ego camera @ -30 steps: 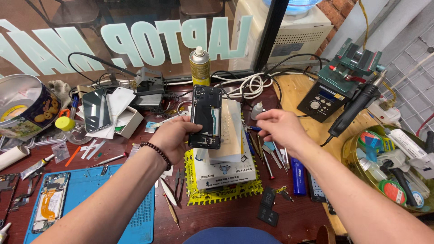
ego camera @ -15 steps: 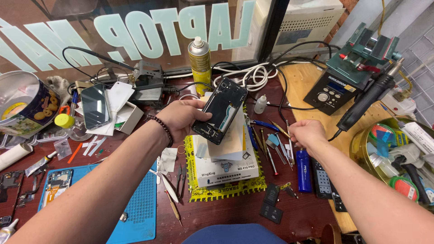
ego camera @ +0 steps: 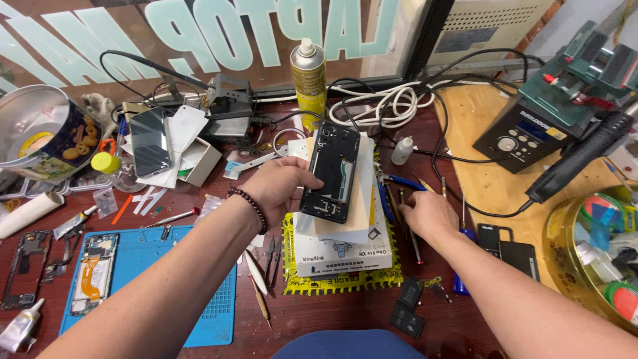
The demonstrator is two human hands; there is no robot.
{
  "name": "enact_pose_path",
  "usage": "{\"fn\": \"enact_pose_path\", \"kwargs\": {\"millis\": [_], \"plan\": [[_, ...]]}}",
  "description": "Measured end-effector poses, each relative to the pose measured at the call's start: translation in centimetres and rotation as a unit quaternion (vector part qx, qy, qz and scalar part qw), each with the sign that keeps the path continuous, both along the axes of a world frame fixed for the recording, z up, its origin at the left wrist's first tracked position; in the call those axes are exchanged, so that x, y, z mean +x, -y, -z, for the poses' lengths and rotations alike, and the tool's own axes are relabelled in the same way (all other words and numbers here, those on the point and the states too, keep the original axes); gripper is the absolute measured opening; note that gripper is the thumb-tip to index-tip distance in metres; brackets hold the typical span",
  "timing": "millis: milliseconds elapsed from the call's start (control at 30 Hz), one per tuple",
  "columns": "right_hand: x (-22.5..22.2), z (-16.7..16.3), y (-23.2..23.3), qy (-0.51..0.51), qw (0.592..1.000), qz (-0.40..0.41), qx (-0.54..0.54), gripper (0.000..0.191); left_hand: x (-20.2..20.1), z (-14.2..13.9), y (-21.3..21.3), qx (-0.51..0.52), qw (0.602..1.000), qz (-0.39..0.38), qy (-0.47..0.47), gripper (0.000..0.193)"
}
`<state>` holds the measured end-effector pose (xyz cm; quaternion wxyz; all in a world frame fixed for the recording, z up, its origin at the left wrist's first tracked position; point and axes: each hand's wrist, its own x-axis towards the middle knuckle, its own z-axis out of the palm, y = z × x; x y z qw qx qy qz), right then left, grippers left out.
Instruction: The person applies adhesive to the edges of a smartphone back cover and presses it onto the phone body. They then use a plastic pry tool to separate the back cover from the phone, exposing the internal components. Finally, they use a screwdriver to remove screws from the internal frame.
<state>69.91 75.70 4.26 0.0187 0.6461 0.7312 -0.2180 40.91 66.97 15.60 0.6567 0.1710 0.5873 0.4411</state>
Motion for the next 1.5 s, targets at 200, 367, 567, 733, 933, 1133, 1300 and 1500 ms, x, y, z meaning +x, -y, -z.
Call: {"fn": "enact_pose_path", "kwargs": {"millis": [200, 367, 567, 733, 933, 1133, 1300, 1500], "plan": [[0.6, 0.1, -2.4, -0.025, 0.988, 0.117, 0.097, 0.03, 0.5, 0.1, 0.4, -0.002, 1.0, -0.026, -0.009, 0.021], [2.8, 1.2, -4.3, 0.066, 0.994, 0.087, 0.003, 0.03, 1.2, -0.2, 0.1, -0.007, 0.998, -0.038, -0.049, 0.021], [3.7, 0.5, -4.3, 0.016, 0.994, 0.071, 0.085, 0.025, 1.7, -0.9, 0.3, -0.01, 0.987, -0.003, -0.161, 0.023], [3.6, -4.2, -2.9, -0.163, 0.975, 0.019, 0.149, 0.022, 2.5, -2.6, 1.2, -0.045, 0.894, 0.134, -0.425, 0.039], [1.2, -13.4, 2.5, -0.382, 0.9, -0.053, 0.205, 0.019, 3.9, -5.2, 4.0, 0.077, 0.765, 0.097, -0.632, 0.048], [-4.3, -21.1, 7.4, -0.457, 0.868, -0.119, 0.151, 0.011, 7.0, -7.3, 4.4, 0.477, 0.686, 0.083, -0.543, 0.048], [-6.4, -22.6, 9.6, -0.426, 0.871, -0.169, 0.178, 0.01, 7.1, -7.9, 5.7, 0.342, 0.792, 0.077, -0.499, 0.029], [-7.6, -21.5, 9.0, -0.504, 0.857, -0.106, 0.01, 0.015, 2.9, -6.7, 7.3, 0.324, 0.766, 0.09, -0.549, 0.051]]}}
